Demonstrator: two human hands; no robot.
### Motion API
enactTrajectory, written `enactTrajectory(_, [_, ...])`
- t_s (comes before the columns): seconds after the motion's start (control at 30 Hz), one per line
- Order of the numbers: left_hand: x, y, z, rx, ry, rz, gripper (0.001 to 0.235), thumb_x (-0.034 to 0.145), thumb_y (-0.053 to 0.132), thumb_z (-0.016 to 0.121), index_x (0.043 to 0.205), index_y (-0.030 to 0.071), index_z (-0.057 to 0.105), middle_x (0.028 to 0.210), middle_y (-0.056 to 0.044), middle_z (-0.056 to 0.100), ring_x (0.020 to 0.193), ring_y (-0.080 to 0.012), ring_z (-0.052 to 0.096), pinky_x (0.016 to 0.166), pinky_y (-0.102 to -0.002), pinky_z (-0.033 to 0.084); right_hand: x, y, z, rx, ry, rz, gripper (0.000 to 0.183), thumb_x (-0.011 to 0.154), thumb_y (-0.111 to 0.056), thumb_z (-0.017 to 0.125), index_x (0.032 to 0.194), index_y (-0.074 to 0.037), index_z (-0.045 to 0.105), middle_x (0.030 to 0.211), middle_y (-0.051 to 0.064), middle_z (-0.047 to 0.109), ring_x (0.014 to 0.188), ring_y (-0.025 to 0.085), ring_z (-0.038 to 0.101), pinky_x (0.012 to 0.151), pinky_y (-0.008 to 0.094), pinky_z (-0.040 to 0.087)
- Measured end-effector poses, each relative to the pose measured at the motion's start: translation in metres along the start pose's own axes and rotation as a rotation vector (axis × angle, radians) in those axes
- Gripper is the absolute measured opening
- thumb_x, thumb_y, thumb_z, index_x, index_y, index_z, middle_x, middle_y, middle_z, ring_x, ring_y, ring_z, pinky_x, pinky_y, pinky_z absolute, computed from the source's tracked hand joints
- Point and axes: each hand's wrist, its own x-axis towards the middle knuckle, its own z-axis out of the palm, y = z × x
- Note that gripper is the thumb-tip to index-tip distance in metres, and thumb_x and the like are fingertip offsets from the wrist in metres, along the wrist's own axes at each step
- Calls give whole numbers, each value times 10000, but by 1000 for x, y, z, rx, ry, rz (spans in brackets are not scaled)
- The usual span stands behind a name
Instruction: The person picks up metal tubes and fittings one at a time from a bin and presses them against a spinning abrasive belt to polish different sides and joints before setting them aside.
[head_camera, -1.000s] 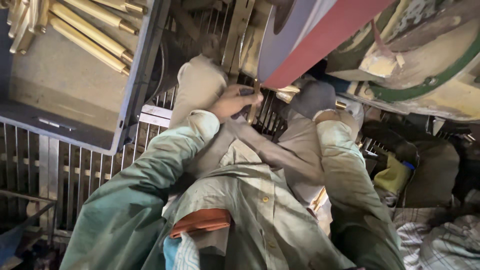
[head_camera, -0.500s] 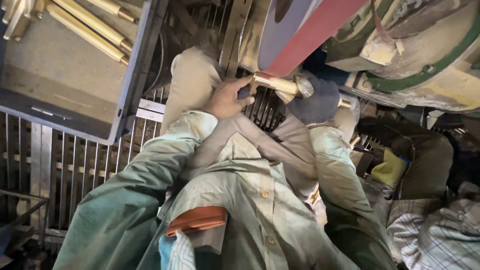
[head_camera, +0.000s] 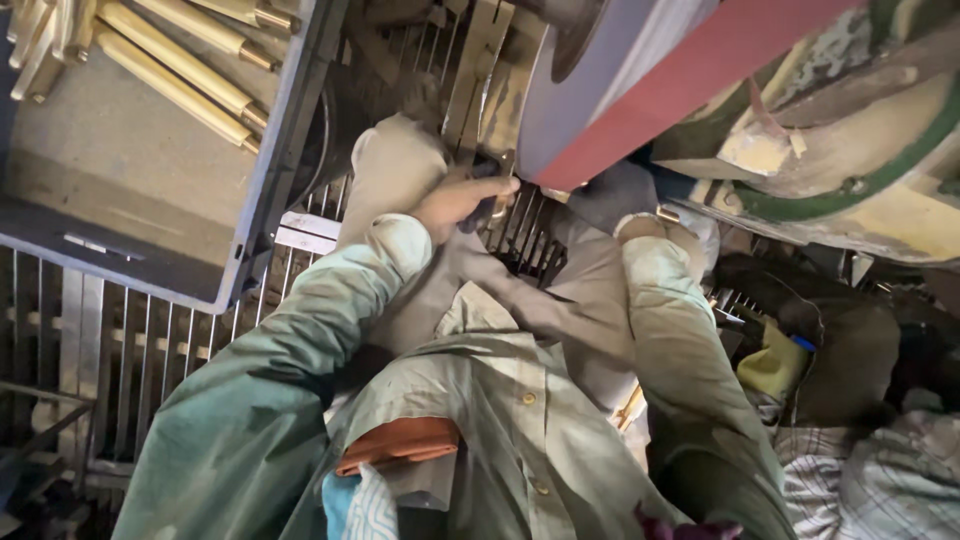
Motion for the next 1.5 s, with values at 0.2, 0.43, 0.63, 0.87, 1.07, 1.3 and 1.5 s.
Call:
enactTrajectory(0.2, [-19,-28,-12,386,-170,399,465,914,207,777,1327,36,648,1033,-12,705,888,-106,652,768,-270,556,-30,-16,-2,45,304,20,461,829,-559,716,1080,-174,751,1007,120,752,928,358,712,808,464,561])
enactTrajectory(0.43, [-41,-15,-11,914,124,899,611,849,137,823,1394,7,578,1067,-126,690,964,-196,705,849,-373,536,-55,-23,9,39,442,-15,454,828,-556,721,1091,-187,751,1025,106,757,943,349,714,817,457,562])
enactTrajectory(0.63, [-41,-1,-12,552,-66,435,316,881,142,764,1169,31,697,872,-3,687,776,-81,629,720,-288,544,-31,-20,13,22,361,-73,449,827,-553,725,1100,-198,752,1041,93,760,957,342,716,824,451,563])
enactTrajectory(0.87, [-18,12,-9,306,53,23,250,933,306,732,993,67,776,770,42,695,648,-63,569,549,-244,428,-1,5,22,56,262,-108,443,826,-550,730,1111,-212,752,1059,79,764,972,334,718,833,444,564])
enactTrajectory(1.07, [-15,14,-4,-21,-4,-15,272,919,312,767,949,49,703,749,-7,671,563,-94,555,451,-253,351,-2,-5,10,14,133,-82,465,829,-584,750,1121,-223,764,1035,95,761,939,350,710,808,455,559])
enactTrajectory(1.3, [-68,-19,22,149,-114,126,351,818,191,821,1107,66,665,816,-2,663,668,-94,605,559,-274,479,-73,-64,-18,136,328,44,506,775,-499,824,1132,-148,747,981,168,730,855,392,695,761,475,550])
enactTrajectory(1.5, [-80,-50,65,240,-85,530,441,844,165,860,1184,20,620,965,-17,664,881,-125,631,764,-314,538,-135,-84,18,687,515,188,254,954,-251,749,1137,-77,729,1037,147,754,966,348,703,857,420,557])
